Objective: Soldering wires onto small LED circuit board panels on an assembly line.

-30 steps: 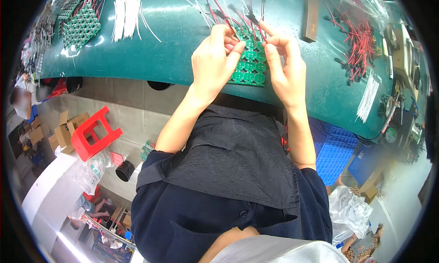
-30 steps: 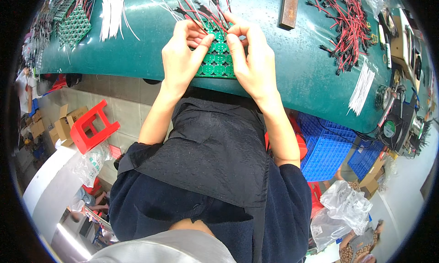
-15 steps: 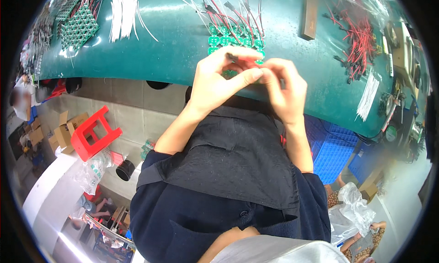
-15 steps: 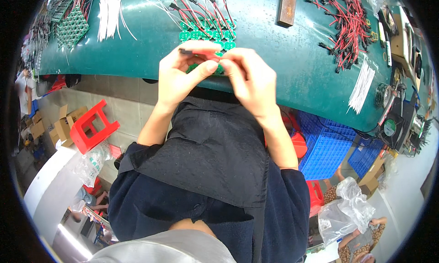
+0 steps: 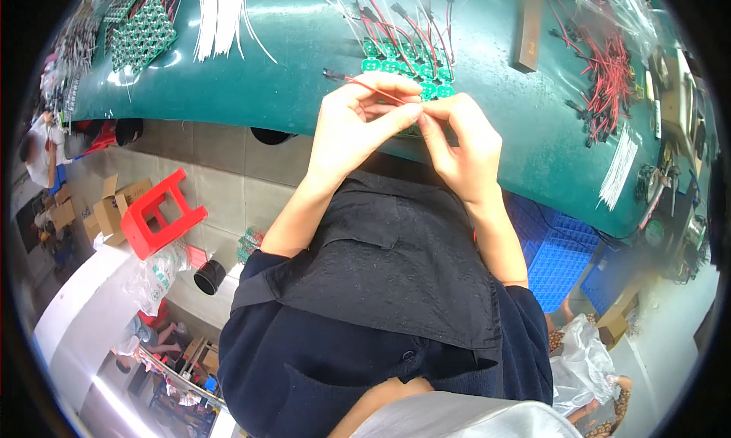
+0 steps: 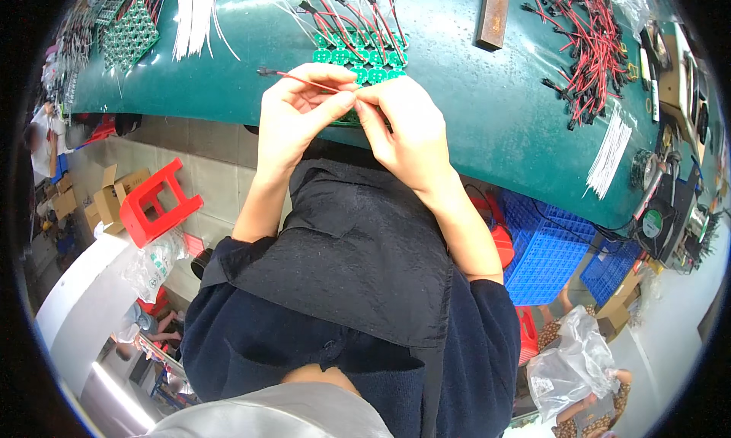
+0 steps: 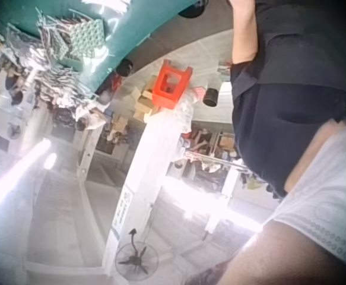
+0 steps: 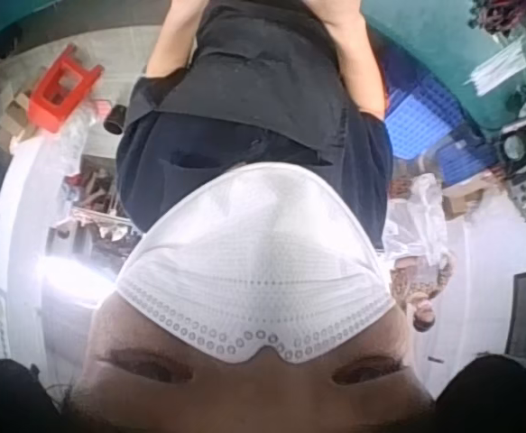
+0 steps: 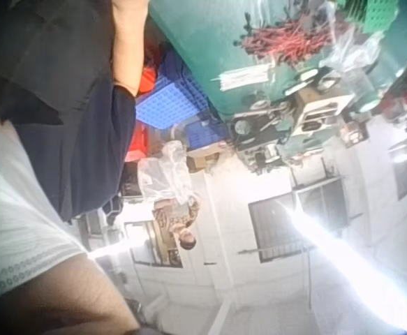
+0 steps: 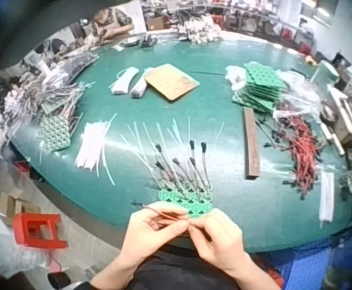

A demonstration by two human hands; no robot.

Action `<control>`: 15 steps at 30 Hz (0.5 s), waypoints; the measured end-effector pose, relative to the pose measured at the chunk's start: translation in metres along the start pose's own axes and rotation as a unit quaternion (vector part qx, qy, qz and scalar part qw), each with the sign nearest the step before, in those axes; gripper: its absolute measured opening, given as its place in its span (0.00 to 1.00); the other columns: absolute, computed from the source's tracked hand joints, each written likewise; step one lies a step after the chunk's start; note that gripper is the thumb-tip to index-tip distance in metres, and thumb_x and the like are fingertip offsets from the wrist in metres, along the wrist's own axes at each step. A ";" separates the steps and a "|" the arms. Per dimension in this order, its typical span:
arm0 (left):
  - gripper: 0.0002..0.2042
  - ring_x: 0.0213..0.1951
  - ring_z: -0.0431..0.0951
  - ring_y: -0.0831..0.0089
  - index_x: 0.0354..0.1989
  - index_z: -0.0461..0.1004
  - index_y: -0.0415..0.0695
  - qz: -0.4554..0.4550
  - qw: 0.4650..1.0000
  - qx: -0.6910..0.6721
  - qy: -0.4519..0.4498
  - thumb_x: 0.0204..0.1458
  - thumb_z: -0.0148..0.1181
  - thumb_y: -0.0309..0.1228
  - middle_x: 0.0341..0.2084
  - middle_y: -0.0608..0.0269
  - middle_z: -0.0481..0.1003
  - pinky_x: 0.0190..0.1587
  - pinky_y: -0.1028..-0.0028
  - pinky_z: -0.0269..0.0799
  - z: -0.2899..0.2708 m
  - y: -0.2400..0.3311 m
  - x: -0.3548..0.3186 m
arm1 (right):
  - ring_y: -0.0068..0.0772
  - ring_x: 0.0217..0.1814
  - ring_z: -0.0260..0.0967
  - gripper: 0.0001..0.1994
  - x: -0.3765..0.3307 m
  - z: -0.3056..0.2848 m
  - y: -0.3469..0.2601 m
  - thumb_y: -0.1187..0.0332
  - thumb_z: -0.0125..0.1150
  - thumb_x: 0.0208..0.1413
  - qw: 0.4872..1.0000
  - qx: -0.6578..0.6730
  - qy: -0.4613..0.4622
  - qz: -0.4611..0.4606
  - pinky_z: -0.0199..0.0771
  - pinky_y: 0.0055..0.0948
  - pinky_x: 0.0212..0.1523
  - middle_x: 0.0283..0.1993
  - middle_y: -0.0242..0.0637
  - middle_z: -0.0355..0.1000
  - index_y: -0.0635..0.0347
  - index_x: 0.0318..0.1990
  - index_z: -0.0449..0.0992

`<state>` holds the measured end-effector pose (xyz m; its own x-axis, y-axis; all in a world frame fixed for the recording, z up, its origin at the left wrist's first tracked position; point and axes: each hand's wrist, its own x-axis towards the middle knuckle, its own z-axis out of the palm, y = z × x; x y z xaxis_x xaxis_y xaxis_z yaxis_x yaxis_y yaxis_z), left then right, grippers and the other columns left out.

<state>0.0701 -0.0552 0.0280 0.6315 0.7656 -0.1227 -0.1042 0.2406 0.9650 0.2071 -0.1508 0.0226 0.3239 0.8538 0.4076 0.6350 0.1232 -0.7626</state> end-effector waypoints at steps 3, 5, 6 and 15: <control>0.10 0.38 0.79 0.77 0.40 0.78 0.37 0.015 0.999 0.028 0.008 0.49 0.66 0.21 0.36 0.62 0.79 0.43 0.78 0.76 0.000 -0.003 0.002 | 0.40 0.34 0.72 0.05 0.005 -0.006 0.003 0.70 0.63 0.53 0.999 -0.049 -0.016 -0.017 0.72 0.33 0.38 0.32 0.36 0.74 0.58 0.35 0.77; 0.08 0.34 0.80 0.78 0.38 0.79 0.37 0.095 0.970 0.199 0.105 0.49 0.66 0.21 0.33 0.62 0.80 0.39 0.78 0.77 -0.003 -0.011 0.006 | 0.40 0.38 0.73 0.06 0.011 -0.024 0.013 0.67 0.60 0.56 0.991 -0.130 0.014 -0.025 0.73 0.35 0.41 0.35 0.37 0.75 0.57 0.38 0.77; 0.07 0.31 0.81 0.78 0.36 0.80 0.37 0.131 0.954 0.228 0.146 0.48 0.66 0.22 0.31 0.61 0.81 0.36 0.79 0.77 -0.004 -0.015 0.013 | 0.40 0.40 0.73 0.06 0.012 -0.044 0.024 0.70 0.59 0.56 0.977 -0.211 0.025 0.003 0.73 0.35 0.42 0.38 0.37 0.76 0.57 0.41 0.76; 0.08 0.32 0.80 0.79 0.39 0.80 0.37 0.120 0.948 0.252 0.153 0.49 0.66 0.23 0.32 0.62 0.81 0.38 0.80 0.76 -0.006 -0.021 0.022 | 0.45 0.49 0.71 0.14 -0.020 -0.174 0.109 0.76 0.57 0.54 0.831 -0.531 -0.007 0.164 0.70 0.39 0.50 0.47 0.46 0.72 0.59 0.49 0.75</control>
<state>0.0811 -0.0398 0.0040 0.3749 0.9184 0.1266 0.2131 -0.2183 0.9523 0.3913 -0.2426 0.0184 0.5987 0.7600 0.2528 0.7775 -0.6273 0.0444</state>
